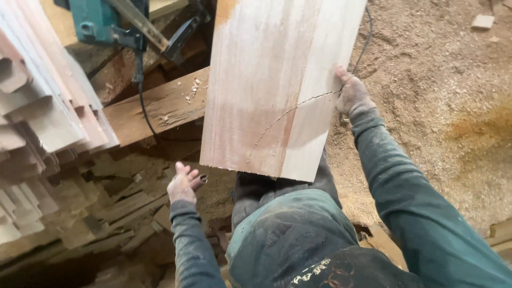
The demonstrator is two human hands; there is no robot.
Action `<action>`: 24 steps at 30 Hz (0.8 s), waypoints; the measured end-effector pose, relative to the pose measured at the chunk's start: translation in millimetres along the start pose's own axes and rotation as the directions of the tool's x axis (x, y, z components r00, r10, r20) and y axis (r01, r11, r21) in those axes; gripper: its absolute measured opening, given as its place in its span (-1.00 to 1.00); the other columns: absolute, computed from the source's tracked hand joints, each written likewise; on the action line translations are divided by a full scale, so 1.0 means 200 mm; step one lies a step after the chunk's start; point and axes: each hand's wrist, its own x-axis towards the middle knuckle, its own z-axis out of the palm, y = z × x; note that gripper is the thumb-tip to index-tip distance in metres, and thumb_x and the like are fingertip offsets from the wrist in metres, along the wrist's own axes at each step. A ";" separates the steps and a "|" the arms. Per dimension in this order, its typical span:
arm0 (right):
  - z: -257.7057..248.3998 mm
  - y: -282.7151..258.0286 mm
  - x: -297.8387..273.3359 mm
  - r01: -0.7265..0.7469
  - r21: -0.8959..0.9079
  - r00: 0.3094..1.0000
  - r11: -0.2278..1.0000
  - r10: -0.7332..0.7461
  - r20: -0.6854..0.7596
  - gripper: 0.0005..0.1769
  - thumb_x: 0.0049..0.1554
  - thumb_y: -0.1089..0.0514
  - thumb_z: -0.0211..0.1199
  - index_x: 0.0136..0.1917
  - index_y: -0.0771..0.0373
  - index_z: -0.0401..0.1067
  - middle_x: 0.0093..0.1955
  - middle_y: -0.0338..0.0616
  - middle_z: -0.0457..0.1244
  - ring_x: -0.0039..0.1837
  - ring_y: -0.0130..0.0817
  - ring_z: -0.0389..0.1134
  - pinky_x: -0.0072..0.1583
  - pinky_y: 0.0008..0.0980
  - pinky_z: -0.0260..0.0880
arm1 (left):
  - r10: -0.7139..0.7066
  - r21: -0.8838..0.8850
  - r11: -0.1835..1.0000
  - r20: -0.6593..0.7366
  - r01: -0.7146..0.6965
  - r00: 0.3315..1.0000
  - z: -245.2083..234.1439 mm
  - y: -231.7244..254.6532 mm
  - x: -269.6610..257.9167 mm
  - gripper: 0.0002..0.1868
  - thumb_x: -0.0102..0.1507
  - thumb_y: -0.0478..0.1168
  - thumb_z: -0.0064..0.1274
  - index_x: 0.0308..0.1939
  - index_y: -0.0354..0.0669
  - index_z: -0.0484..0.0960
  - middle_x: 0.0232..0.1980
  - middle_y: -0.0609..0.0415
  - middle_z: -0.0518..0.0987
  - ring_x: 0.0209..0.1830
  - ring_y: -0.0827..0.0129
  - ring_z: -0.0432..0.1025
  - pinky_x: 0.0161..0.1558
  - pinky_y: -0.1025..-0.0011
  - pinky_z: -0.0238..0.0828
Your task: The person secures a rectangular wood board with a clamp, then uses a jigsaw to cut along a curved line. The cut piece is removed and set aside. The person then picks up another board, marks a curved line with a compass, clamps it, and begins cutting along the marked curve.
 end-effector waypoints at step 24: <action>0.31 -0.05 -1.33 -0.078 -0.361 0.961 0.929 -0.027 -0.276 -0.54 0.41 0.08 -0.31 0.47 0.37 0.02 0.45 0.11 0.00 0.48 -0.06 0.08 0.49 -0.23 0.10 | 0.316 -0.401 0.876 0.058 -0.267 0.947 -0.26 0.36 0.30 -0.64 0.32 -0.25 0.06 0.20 -0.23 0.56 -0.10 0.05 0.64 -0.15 0.44 0.53 0.03 0.49 0.48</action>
